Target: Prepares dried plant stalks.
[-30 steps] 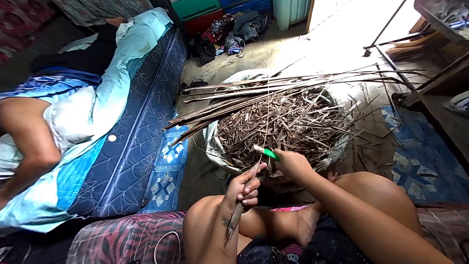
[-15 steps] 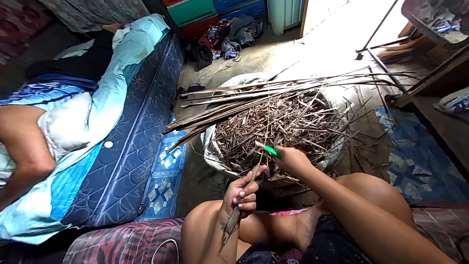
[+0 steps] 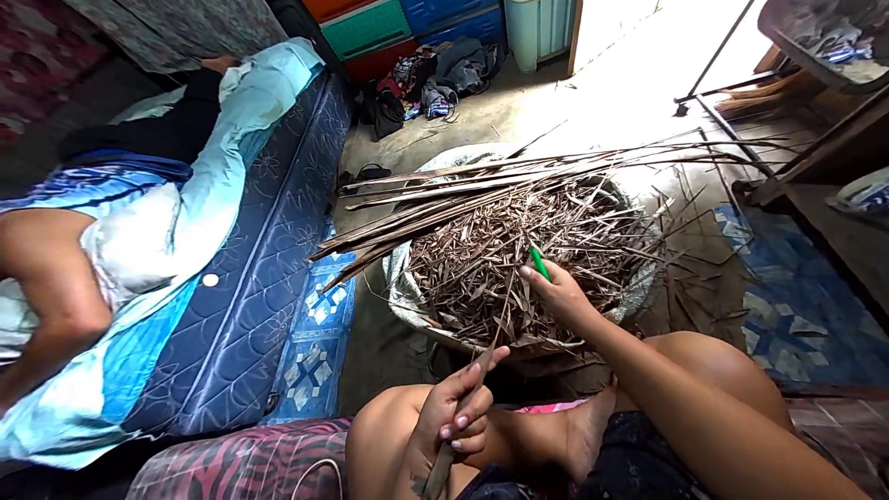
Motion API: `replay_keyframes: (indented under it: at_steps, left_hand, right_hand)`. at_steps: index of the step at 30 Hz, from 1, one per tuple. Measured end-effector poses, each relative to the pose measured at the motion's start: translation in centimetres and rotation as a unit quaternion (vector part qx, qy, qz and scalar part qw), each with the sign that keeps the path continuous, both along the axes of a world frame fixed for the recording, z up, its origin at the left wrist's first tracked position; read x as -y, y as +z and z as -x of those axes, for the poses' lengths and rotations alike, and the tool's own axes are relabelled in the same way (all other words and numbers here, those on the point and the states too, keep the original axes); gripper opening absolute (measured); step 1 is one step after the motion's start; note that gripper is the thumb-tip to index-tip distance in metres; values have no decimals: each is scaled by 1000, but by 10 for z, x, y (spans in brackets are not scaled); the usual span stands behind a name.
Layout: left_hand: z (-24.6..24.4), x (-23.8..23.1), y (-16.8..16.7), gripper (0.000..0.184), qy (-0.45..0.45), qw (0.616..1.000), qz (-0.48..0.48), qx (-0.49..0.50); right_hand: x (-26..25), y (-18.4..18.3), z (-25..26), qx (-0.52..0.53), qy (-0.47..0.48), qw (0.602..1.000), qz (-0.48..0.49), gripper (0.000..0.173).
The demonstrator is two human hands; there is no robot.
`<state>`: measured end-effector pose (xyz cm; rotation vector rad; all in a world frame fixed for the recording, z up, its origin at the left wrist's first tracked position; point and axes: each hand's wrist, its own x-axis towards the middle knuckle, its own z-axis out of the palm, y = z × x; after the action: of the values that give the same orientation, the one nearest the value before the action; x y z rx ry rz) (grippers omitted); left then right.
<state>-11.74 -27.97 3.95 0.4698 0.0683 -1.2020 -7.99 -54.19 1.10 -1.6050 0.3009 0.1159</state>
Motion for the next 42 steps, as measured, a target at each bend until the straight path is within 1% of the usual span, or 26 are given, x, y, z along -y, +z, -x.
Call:
replay_keyframes:
  at_steps: [1, 2, 4, 5, 7, 8, 10, 13, 14, 15, 20, 22, 23, 24, 26, 28, 29, 30, 31, 32, 34, 36, 37, 39, 42]
  left_hand:
    - [4, 5, 3, 45, 7, 999, -33, 34]
    - [8, 11, 6, 45, 16, 994, -81, 72]
    - [17, 29, 10, 46, 50, 967, -211, 137]
    - [22, 38, 10, 46, 67, 947, -267, 164]
    - [28, 54, 8, 48, 82, 909, -341, 224]
    - [30, 60, 7, 50, 83, 888, -368, 261]
    - [33, 70, 4, 52, 68, 834, -430, 339]
    - [30, 81, 4, 56, -29, 743, -514, 427]
    - [29, 83, 3, 57, -49, 726, -523, 444]
    - [30, 84, 1, 56, -45, 717, -524, 458]
    - [36, 84, -10, 44, 67, 701, -510, 494]
    - [35, 83, -12, 40, 90, 693, -509, 502]
    - [33, 83, -13, 40, 91, 689, -514, 503]
    - [31, 82, -14, 40, 88, 681, -523, 505]
    - [23, 82, -19, 40, 85, 650, -553, 514]
    - [9, 83, -23, 37, 76, 603, -591, 530]
    - [2, 83, -22, 32, 64, 575, -613, 538]
    - [-6, 84, -21, 26, 52, 548, -637, 540]
    - [-13, 87, -18, 24, 45, 529, -656, 537]
    - [-21, 89, -15, 24, 34, 514, -674, 529]
    - [-35, 92, -12, 28, 28, 499, -697, 514]
    - [-44, 92, -14, 34, 33, 486, -701, 521]
    - [-47, 93, -15, 34, 35, 479, -701, 526]
    - [-49, 96, -15, 32, 38, 470, -701, 534]
    - [-47, 105, -14, 30, 47, 454, -706, 542]
  right_hand:
    - [-5, -2, 3, -2, 27, 999, -36, 28]
    - [-9, -1, 5, 0, 52, 998, -42, 27]
    - [-13, 4, 8, 12, 72, 997, 6, 25]
    - [-13, 6, 7, 17, 59, 998, 25, 25]
    - [-7, 9, 5, 12, 19, 998, 52, 28]
    - [-2, 8, 3, 4, -1, 998, 63, 29]
    - [4, 4, -1, -9, -26, 997, 79, 30]
    - [4, 2, -1, -17, -45, 995, 89, 32]
    - [4, 2, -2, -13, -54, 994, 93, 32]
    - [4, 2, -4, -8, -64, 993, 97, 33]
    - [7, -4, -6, 19, -106, 990, 92, 35]
    - [8, -4, -7, 14, -103, 990, 91, 32]
    - [10, -3, -8, 2, -82, 992, 100, 33]
    - [12, 0, -8, -18, -42, 992, 117, 33]
    - [14, 8, -5, -54, 76, 980, 178, 33]
    - [4, 16, 6, -70, 183, 950, 242, 37]
    - [-4, 19, 13, -79, 222, 937, 258, 44]
    - [-13, 22, 20, -92, 253, 927, 263, 52]
    - [-22, 24, 27, -104, 275, 918, 266, 56]
    - [-31, 26, 32, -113, 290, 911, 272, 55]
    - [-43, 29, 38, -122, 297, 904, 281, 48]
    - [-48, 33, 40, -142, 292, 903, 282, 41]
    - [-49, 35, 40, -152, 286, 901, 288, 40]
    - [-49, 38, 39, -163, 269, 898, 308, 38]
    - [-52, 29, 32, -158, 228, 896, 347, 39]
